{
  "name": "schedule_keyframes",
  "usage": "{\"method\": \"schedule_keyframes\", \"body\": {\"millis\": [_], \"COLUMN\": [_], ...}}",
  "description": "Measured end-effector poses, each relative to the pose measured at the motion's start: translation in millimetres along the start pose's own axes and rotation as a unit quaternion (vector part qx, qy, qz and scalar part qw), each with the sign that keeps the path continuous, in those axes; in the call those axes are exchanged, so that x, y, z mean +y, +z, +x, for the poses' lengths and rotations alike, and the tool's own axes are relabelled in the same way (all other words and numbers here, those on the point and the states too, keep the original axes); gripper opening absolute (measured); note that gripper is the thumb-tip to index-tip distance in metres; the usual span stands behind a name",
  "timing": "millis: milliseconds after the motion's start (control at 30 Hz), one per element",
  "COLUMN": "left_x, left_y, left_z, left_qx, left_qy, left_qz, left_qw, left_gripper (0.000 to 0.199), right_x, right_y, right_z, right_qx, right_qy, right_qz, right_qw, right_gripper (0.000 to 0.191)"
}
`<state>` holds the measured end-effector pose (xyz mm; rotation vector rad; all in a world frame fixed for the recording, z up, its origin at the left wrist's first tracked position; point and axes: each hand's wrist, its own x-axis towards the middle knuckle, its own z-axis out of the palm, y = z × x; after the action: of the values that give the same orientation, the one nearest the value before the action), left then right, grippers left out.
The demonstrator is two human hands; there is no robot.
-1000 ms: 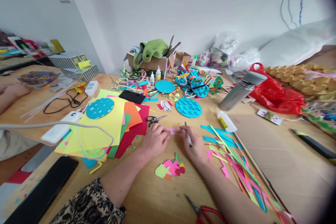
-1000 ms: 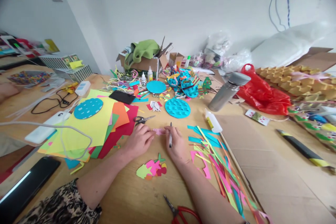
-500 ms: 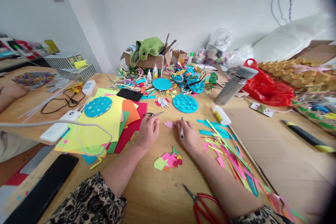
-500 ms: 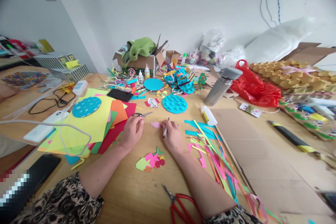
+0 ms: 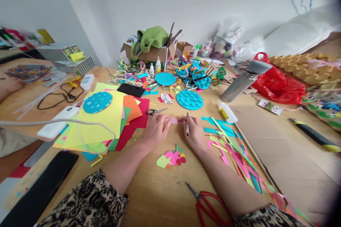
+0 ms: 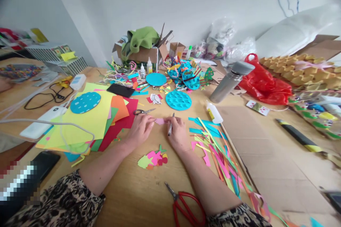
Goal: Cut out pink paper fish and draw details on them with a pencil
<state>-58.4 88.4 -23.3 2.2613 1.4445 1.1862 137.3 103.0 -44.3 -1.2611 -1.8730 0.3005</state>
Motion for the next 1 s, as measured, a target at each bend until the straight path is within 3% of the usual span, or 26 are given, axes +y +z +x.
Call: {"method": "schedule_keyframes", "body": {"millis": [167,267,333,433,533,667,1000], "left_x": [5.9,12.9,17.4,18.7,14.0,12.2,19.5], "left_y": [-1.0,-5.4,-9.5,-16.5,-21.5,-23.4,-24.7], "left_z": [1.4,1.8,1.5,1.4,2.4,4.2,3.9], "left_qx": [-0.071,-0.138,-0.21,-0.343,-0.412,-0.44,-0.447], "left_qy": [-0.018,-0.036,-0.053,-0.067,-0.085,-0.093,-0.052], "left_qz": [-0.047,-0.092,-0.131,-0.185,-0.201,-0.183,-0.13], "left_qw": [0.996,0.985,0.968,0.919,0.884,0.874,0.884], "left_gripper": [0.02,0.01,0.008,0.005,0.011,0.017,0.012], "right_x": [-2.3,-2.7,-2.3,-1.4,-1.9,-4.9,-5.9], "right_y": [-1.0,-2.5,-2.7,-1.9,-1.2,-2.0,-2.3], "right_z": [0.7,0.3,-0.1,-0.2,0.2,1.6,2.9], "right_qx": [0.01,0.04,0.054,0.062,0.063,0.066,0.077], "right_qy": [-0.004,-0.007,-0.001,0.011,0.022,0.02,0.028], "right_qz": [0.014,0.033,0.038,0.039,0.037,0.042,0.058], "right_qw": [1.0,0.999,0.998,0.997,0.997,0.997,0.995], "right_gripper": [0.021,0.018,0.017,0.016,0.017,0.017,0.016]}}
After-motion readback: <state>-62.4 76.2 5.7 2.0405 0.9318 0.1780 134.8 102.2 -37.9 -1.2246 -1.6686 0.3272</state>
